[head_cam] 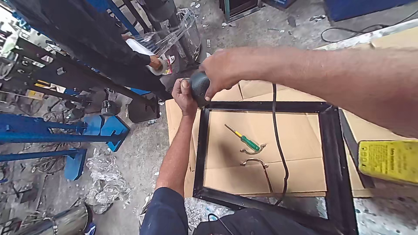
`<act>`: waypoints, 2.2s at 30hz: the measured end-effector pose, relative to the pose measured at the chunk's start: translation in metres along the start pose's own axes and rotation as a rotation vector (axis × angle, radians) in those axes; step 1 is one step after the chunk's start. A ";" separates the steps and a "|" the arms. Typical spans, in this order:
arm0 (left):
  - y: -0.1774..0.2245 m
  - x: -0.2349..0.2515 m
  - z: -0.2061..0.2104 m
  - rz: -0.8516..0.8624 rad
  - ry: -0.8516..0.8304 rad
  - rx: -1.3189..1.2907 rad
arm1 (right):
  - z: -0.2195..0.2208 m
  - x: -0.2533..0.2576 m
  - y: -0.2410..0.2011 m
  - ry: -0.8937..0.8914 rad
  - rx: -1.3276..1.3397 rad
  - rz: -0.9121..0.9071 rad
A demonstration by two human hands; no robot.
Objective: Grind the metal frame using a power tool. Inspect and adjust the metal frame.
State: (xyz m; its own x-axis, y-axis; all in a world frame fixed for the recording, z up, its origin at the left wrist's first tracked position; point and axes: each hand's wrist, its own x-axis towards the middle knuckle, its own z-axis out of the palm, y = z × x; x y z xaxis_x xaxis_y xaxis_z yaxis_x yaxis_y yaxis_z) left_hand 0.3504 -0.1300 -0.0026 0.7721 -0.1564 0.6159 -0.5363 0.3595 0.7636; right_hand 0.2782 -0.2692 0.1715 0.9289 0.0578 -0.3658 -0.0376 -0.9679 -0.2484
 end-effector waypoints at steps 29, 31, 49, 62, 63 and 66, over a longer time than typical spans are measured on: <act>0.008 0.001 0.001 0.015 0.011 -0.057 | -0.003 0.004 0.000 -0.151 0.218 0.056; 0.011 0.002 0.002 0.013 0.011 -0.054 | -0.005 0.003 -0.001 -0.145 0.214 0.058; 0.028 0.013 0.006 0.034 -0.016 -0.048 | -0.021 -0.016 -0.011 -0.117 0.140 0.076; 0.030 0.019 0.021 0.066 -0.026 -0.077 | -0.035 -0.038 -0.009 -0.027 0.036 0.140; 0.030 0.018 0.024 0.062 -0.020 -0.092 | -0.035 -0.038 -0.007 -0.029 0.021 0.137; 0.026 0.017 0.030 0.057 -0.021 -0.107 | -0.033 -0.039 -0.002 -0.019 -0.024 0.127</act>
State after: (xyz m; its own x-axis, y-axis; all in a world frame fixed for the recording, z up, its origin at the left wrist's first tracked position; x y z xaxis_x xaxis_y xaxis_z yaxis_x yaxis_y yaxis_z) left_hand 0.3387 -0.1510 0.0336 0.7336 -0.1513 0.6625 -0.5388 0.4646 0.7027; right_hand 0.2546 -0.2776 0.2160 0.9102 -0.0610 -0.4097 -0.1451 -0.9734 -0.1775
